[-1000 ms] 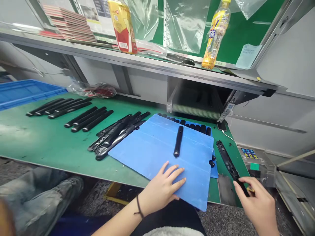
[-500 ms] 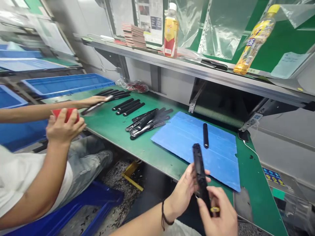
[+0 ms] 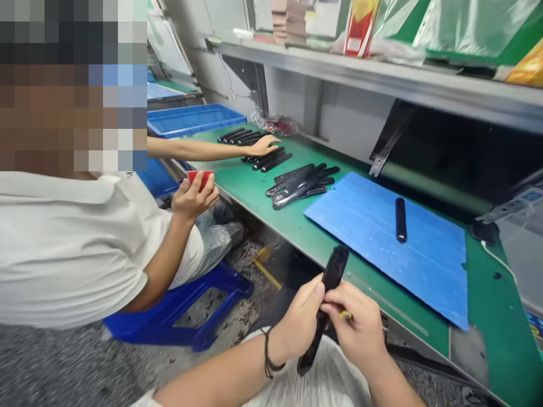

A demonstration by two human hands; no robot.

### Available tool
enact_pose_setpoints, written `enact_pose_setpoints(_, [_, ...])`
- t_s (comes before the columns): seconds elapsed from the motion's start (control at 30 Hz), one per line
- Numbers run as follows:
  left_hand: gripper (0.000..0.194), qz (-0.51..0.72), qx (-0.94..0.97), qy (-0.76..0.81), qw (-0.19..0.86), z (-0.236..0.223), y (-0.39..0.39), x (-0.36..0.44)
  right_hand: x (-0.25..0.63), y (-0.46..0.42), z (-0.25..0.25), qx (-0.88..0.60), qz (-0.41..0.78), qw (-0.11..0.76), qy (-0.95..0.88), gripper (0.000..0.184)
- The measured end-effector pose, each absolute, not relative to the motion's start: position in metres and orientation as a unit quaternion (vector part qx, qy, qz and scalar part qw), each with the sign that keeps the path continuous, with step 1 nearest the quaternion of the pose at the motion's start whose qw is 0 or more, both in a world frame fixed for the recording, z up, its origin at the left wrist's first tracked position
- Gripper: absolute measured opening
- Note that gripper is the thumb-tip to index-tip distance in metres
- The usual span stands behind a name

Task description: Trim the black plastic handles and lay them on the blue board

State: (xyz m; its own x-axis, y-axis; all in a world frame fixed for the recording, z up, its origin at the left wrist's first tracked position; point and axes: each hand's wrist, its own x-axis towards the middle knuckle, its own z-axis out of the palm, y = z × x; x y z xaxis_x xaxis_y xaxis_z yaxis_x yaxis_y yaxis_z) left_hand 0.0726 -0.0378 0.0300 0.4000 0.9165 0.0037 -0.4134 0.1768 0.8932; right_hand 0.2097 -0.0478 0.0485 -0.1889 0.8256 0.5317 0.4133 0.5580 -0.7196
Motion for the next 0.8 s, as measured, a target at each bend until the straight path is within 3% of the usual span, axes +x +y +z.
enact_pose_setpoints(0.1, [0.055,0.486,0.386,0.314,0.718,0.03,-0.038,0.054,0.184,-0.042,0.048,-0.462,0.235,0.519,-0.68,0.014])
enact_pose_setpoints(0.23, [0.051,0.545,0.245,0.308,0.74,0.037,-0.027,0.016,0.166,-0.042,0.047,-0.45,0.176,0.591,-0.646,0.012])
enact_pose_setpoints(0.43, [0.045,0.62,0.148,0.263,0.724,0.059,0.006,-0.04,0.149,-0.04,0.02,-0.435,0.174,0.479,-0.743,0.052])
enact_pose_setpoints(0.5, [0.044,0.639,0.138,0.258,0.711,0.06,0.011,-0.042,0.145,-0.043,0.01,-0.373,0.164,0.482,-0.776,0.048])
enact_pose_setpoints(0.63, [0.039,0.656,0.135,0.261,0.695,0.058,0.012,-0.026,0.145,-0.054,0.005,-0.247,0.093,0.431,-0.863,0.019])
enact_pose_setpoints(0.8, [0.037,0.637,0.153,0.258,0.71,0.055,0.009,-0.009,0.152,-0.06,0.011,-0.226,0.063,0.392,-0.89,0.014])
